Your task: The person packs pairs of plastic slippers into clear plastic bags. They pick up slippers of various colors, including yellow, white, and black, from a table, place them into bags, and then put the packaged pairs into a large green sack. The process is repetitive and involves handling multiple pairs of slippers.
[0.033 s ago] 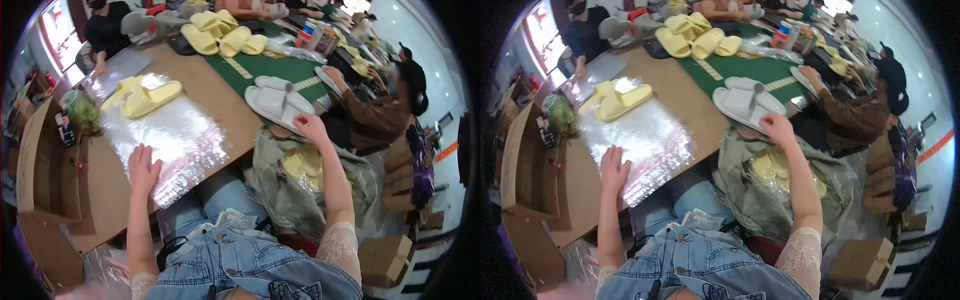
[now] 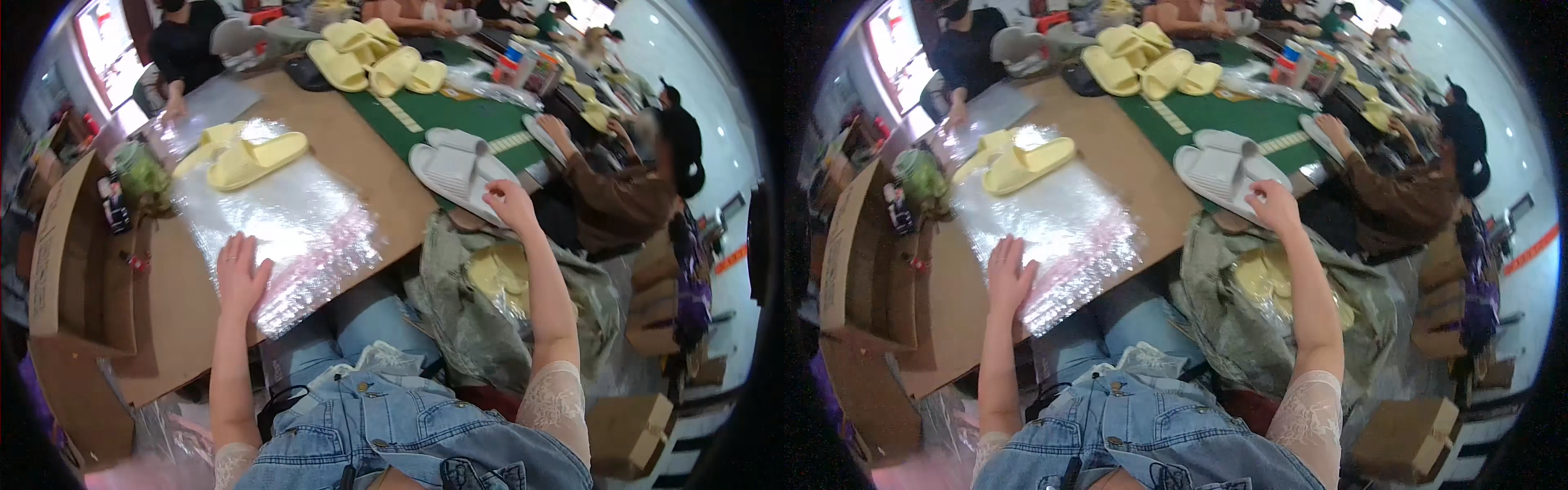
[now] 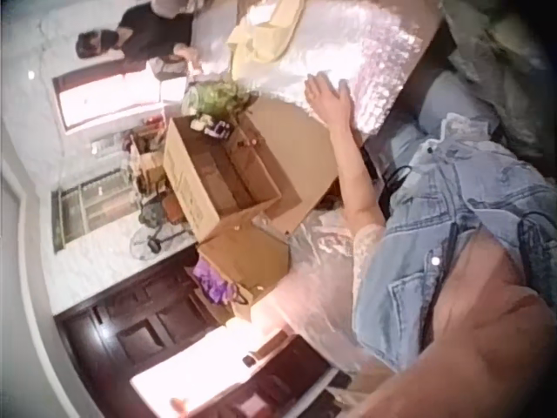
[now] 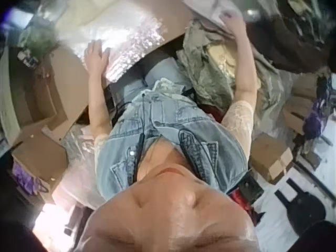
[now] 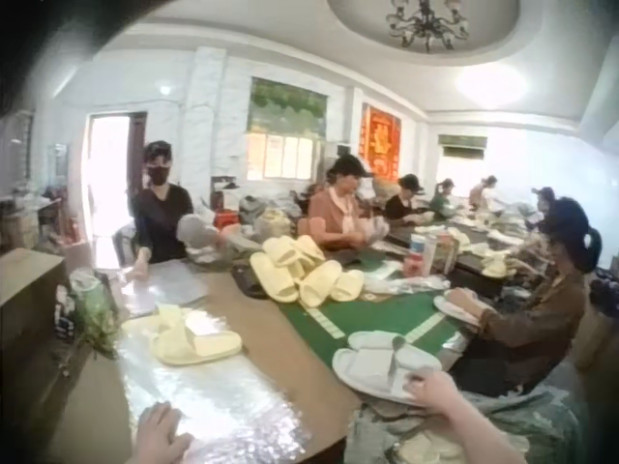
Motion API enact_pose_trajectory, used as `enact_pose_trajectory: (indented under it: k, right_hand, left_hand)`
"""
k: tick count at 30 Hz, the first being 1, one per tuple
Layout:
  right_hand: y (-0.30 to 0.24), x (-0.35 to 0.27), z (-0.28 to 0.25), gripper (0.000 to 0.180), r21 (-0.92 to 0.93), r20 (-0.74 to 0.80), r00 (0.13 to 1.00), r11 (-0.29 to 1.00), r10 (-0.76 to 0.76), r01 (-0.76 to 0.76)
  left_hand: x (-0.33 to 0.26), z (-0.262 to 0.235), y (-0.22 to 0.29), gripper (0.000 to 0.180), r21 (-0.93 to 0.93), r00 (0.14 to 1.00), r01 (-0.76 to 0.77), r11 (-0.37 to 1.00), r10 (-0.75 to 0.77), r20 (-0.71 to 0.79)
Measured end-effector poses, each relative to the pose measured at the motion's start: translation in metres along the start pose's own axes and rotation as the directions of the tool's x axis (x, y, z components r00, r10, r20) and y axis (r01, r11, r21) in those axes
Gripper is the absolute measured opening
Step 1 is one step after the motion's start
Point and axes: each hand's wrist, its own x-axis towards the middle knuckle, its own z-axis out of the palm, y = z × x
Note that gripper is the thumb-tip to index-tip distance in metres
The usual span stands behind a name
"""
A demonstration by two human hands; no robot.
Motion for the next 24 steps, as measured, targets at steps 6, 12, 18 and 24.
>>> enact_pose_trajectory:
  k: [6, 12, 18, 24]
  right_hand:
    - [0.047, 0.096, 0.102, 0.035, 0.000, -0.099, 0.987, 0.992, 0.126, -0.126]
    - [0.002, 0.079, 0.108, 0.024, -0.276, -0.237, 0.969, 0.951, 0.072, -0.139]
    - [-0.028, 0.044, 0.075, 0.033, -0.317, -0.098, 0.987, 0.937, 0.123, -0.148]
    - [-0.005, 0.030, 0.094, 0.037, -0.199, -0.236, 0.971, 0.977, 0.028, -0.077]
  left_hand:
    - [0.005, 0.004, 0.006, 0.062, -0.008, 0.997, -0.060, 0.998, 0.060, 0.057]
    - [-0.004, -0.017, 0.032, 0.080, 0.014, 0.978, -0.063, 0.998, 0.059, 0.202]
    - [-0.024, -0.020, 0.057, 0.073, -0.047, 0.968, -0.120, 0.992, 0.127, 0.215]
    - [-0.034, -0.014, 0.063, 0.051, -0.062, 0.974, -0.167, 0.984, 0.175, 0.143]
